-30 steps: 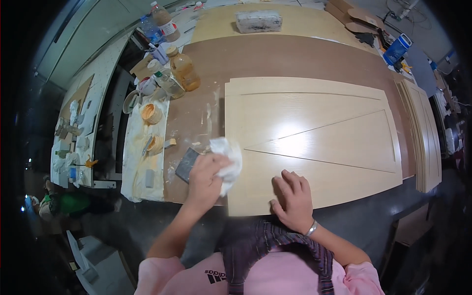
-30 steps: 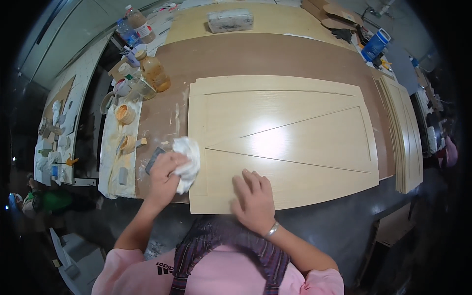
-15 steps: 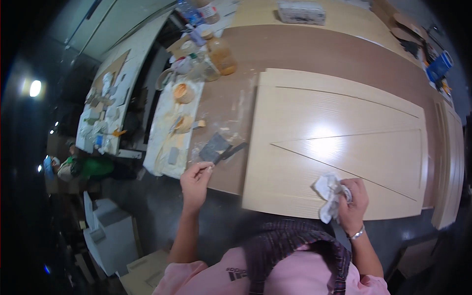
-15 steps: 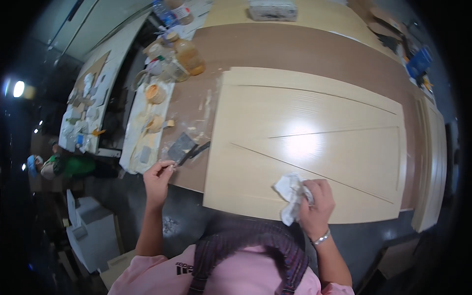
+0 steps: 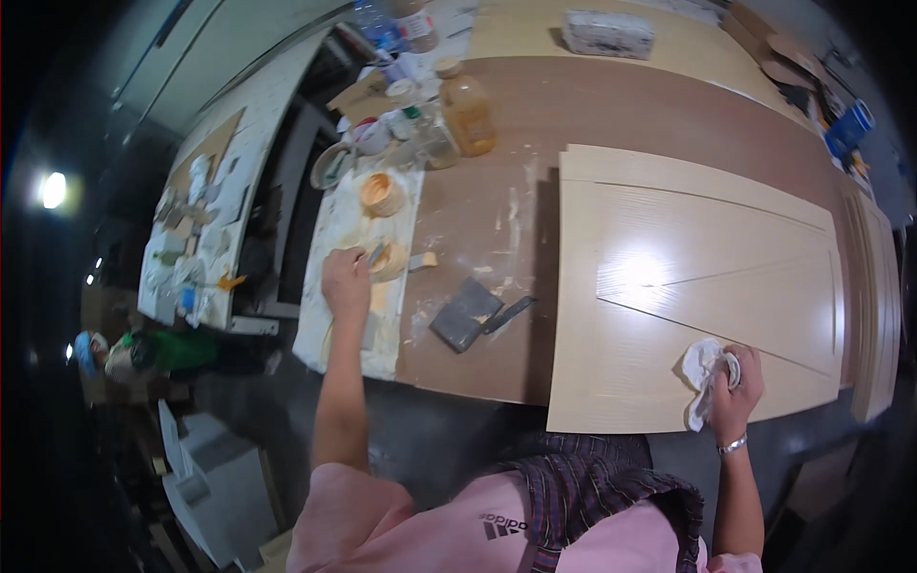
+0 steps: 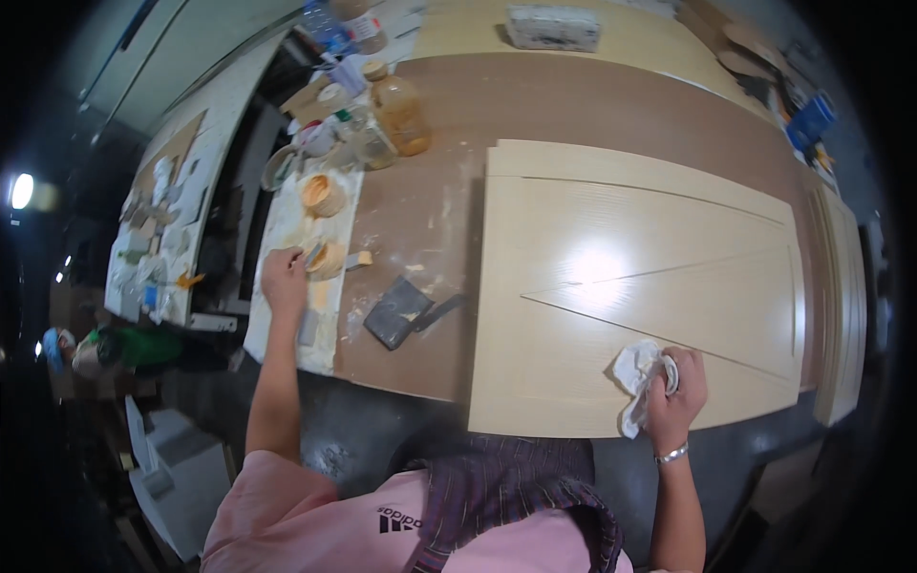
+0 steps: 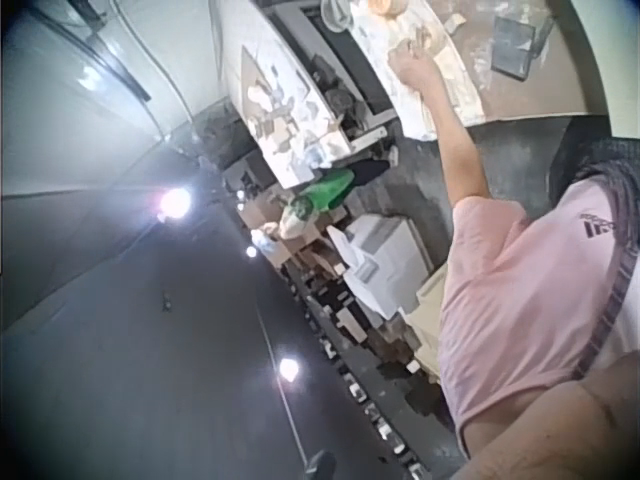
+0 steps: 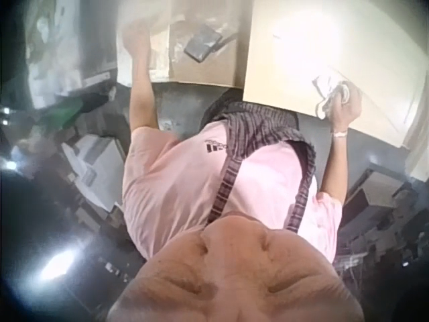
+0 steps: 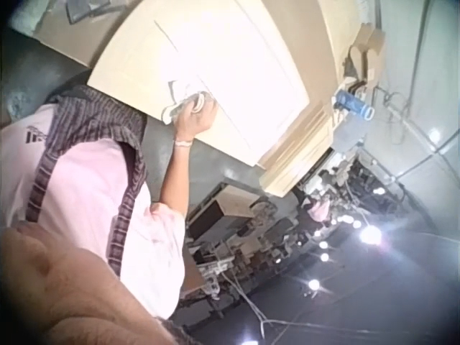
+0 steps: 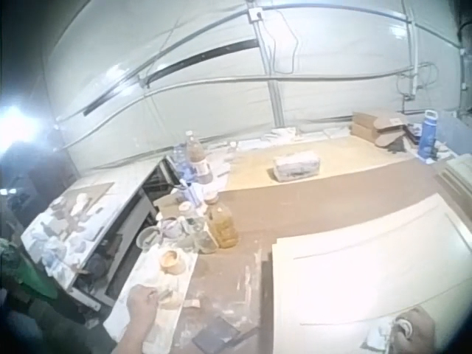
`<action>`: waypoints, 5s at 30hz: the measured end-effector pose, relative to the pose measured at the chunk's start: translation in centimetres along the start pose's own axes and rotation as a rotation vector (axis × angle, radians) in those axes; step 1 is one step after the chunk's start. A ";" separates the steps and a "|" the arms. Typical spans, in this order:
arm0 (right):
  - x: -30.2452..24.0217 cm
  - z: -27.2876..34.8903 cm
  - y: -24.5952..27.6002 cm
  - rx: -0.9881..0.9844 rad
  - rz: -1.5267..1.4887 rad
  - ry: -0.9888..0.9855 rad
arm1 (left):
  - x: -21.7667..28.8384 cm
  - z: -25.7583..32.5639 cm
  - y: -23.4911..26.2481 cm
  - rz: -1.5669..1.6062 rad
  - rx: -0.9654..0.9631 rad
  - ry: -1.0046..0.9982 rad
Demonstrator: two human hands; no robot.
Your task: The person wipes down wooden cabinet doors with a cloth and applies a substance from a container to the joints using a small applicator. They handle multiple panels, flipping them over and cleaning the edges and surfaces one by one at a workbench.
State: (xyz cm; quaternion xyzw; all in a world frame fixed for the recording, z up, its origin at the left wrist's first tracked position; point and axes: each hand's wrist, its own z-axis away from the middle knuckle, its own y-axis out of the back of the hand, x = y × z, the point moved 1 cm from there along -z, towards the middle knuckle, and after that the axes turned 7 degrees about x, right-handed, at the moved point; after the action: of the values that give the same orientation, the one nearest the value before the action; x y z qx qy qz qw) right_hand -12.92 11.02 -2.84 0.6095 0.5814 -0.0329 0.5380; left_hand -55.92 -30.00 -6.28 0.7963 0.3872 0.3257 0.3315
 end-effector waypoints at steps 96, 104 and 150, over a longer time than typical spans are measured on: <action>-0.5 -0.5 0.1 0.031 0.116 -0.047 | 25.1 -0.1 -4.2 0.728 -0.394 -0.293; -0.3 -0.4 0.1 0.029 0.123 -0.043 | 25.1 -1.0 -4.4 0.695 -0.353 -0.349; -0.6 -0.5 0.0 0.051 0.142 -0.036 | 23.5 0.2 -4.4 0.952 -0.630 -0.071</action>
State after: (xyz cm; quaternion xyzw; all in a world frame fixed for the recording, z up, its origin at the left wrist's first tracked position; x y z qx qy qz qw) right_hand -13.41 10.96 -2.24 0.6621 0.5259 -0.0204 0.5335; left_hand -46.08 -8.38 -3.62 0.7561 -0.1413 0.5120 0.3823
